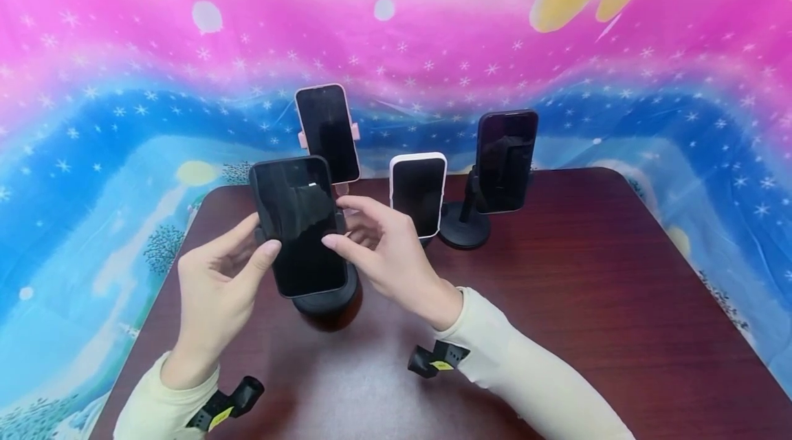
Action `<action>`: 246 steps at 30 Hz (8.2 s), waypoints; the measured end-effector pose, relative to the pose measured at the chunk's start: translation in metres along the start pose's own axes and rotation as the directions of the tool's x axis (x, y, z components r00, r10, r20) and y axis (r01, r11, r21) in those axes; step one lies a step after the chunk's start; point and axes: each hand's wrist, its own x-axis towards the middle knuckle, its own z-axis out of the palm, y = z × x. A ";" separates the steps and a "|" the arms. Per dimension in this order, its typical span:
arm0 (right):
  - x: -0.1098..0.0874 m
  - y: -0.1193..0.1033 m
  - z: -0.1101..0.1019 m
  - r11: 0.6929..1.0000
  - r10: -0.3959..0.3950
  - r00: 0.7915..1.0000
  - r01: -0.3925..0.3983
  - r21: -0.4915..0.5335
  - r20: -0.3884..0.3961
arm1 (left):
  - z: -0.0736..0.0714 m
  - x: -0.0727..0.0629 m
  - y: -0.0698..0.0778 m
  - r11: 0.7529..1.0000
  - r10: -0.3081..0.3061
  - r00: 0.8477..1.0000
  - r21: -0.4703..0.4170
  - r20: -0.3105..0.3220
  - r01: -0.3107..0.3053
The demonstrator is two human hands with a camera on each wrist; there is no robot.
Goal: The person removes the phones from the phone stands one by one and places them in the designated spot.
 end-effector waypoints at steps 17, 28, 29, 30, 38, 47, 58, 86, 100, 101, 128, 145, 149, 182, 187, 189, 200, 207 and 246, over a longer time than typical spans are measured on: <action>-0.030 0.004 -0.018 0.998 -0.005 0.998 0.009 0.058 -0.069 | 0.026 -0.013 0.008 0.999 -0.018 1.000 -0.030 0.013 0.018; -0.041 0.010 -0.036 1.000 0.013 0.994 -0.010 0.027 -0.105 | 0.046 -0.019 0.009 0.992 -0.065 0.997 -0.104 0.048 0.070; -0.042 0.010 -0.038 1.000 0.013 0.994 -0.010 0.025 -0.108 | 0.048 -0.019 0.010 0.990 -0.072 0.996 -0.114 0.056 0.078; -0.044 0.011 -0.039 1.000 0.010 0.994 -0.007 0.023 -0.111 | 0.050 -0.019 0.010 0.989 -0.077 0.995 -0.123 0.062 0.084; -0.052 0.019 -0.056 0.999 -0.033 0.988 0.032 -0.005 -0.149 | 0.066 -0.019 0.009 0.983 -0.103 0.988 -0.139 0.113 0.119; -0.058 0.024 -0.068 0.998 -0.062 0.979 0.059 -0.020 -0.195 | 0.080 -0.018 0.009 0.979 -0.136 0.975 -0.127 0.176 0.160; -0.062 0.023 -0.078 0.999 -0.037 0.974 0.031 -0.032 -0.222 | 0.092 -0.016 0.008 0.972 -0.158 0.968 -0.144 0.195 0.188; -0.069 0.030 -0.088 0.997 -0.005 0.969 -0.013 -0.072 -0.246 | 0.105 -0.015 0.002 0.957 -0.188 0.944 -0.166 0.271 0.238; -0.073 0.035 -0.085 0.998 -0.009 0.972 -0.007 -0.065 -0.233 | 0.103 -0.017 0.000 0.959 -0.165 0.949 -0.182 0.269 0.218; -0.073 0.035 -0.084 0.998 -0.006 0.973 -0.009 -0.066 -0.233 | 0.102 -0.017 0.000 0.959 -0.163 0.949 -0.183 0.270 0.217; -0.044 0.022 -0.084 0.998 -0.027 0.969 0.014 -0.055 -0.246 | 0.103 -0.022 0.000 0.972 -0.167 0.953 -0.123 0.252 0.202; -0.022 0.015 -0.081 0.999 0.046 0.987 -0.044 0.017 -0.154 | 0.103 -0.023 0.001 0.973 -0.172 0.952 -0.108 0.252 0.204; -0.018 0.015 -0.079 0.996 0.067 0.991 -0.060 0.059 -0.115 | 0.103 -0.023 0.001 0.974 -0.164 0.954 -0.115 0.252 0.198; -0.019 0.017 -0.075 0.995 0.030 0.996 -0.023 0.094 -0.080 | 0.106 -0.027 -0.001 0.972 -0.120 0.961 -0.168 0.247 0.164; -0.021 0.017 -0.074 0.996 0.016 0.995 -0.007 0.085 -0.101 | 0.105 -0.026 -0.002 0.968 -0.112 0.958 -0.191 0.264 0.166; -0.021 0.016 -0.074 0.996 0.014 0.995 -0.004 0.090 -0.101 | 0.105 -0.026 -0.002 0.965 -0.110 0.957 -0.200 0.269 0.167; -0.019 0.017 -0.074 0.995 0.027 0.995 -0.018 0.094 -0.092 | 0.104 -0.024 -0.006 0.955 -0.095 0.953 -0.244 0.286 0.169; -0.018 0.018 -0.074 0.995 0.015 0.994 -0.004 0.098 -0.108 | 0.103 -0.023 -0.007 0.947 -0.111 0.949 -0.258 0.295 0.191; -0.017 0.019 -0.076 0.983 0.084 0.994 -0.070 0.167 -0.074 | 0.102 -0.018 -0.024 0.885 -0.018 0.948 -0.436 0.318 0.163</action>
